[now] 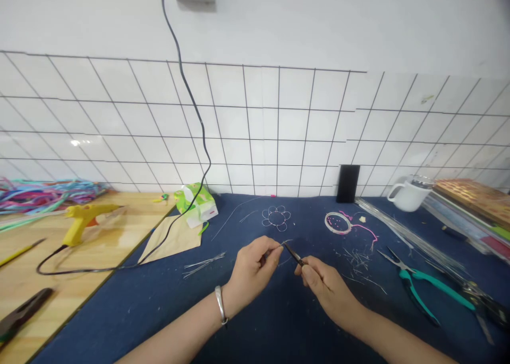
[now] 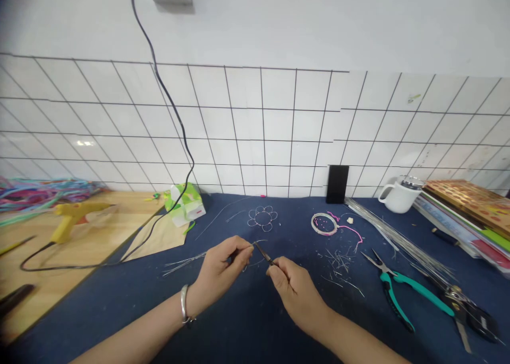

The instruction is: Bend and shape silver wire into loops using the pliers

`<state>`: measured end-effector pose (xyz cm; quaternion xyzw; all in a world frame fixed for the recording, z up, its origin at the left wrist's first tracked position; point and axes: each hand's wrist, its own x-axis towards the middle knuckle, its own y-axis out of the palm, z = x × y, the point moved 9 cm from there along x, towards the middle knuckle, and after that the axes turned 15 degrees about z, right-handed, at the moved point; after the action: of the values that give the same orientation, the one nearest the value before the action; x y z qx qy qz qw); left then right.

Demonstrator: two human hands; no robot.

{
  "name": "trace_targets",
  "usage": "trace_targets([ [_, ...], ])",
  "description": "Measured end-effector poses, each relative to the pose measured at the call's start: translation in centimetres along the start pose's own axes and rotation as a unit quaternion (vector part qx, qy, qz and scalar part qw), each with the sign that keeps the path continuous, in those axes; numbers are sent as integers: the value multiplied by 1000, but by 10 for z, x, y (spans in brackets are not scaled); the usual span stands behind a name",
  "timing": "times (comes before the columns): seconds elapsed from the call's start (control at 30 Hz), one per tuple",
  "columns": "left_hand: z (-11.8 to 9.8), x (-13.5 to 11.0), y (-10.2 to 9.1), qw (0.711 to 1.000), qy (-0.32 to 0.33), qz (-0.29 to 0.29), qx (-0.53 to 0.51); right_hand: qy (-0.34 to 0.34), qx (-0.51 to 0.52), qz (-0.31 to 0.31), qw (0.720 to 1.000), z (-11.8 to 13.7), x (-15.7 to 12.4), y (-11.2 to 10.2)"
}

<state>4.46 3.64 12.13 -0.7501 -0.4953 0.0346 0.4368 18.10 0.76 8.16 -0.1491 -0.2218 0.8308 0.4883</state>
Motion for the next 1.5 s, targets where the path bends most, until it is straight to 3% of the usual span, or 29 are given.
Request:
trace_targets([
  [0.2, 4, -3, 0, 999, -2, -31, -31, 4, 25, 9, 1000, -3, 0, 4],
  [0.6, 12, -3, 12, 985, -47, -16, -168, -1, 34, 6, 999, -1, 0, 7],
  [0.8, 13, -5, 13, 982, -54, -25, -178, -5, 45, 6, 999, -2, -1, 8],
  [1.5, 14, -6, 19, 967, -78, 12, -242, -26, -75, -4, 997, -1, 1, 1],
])
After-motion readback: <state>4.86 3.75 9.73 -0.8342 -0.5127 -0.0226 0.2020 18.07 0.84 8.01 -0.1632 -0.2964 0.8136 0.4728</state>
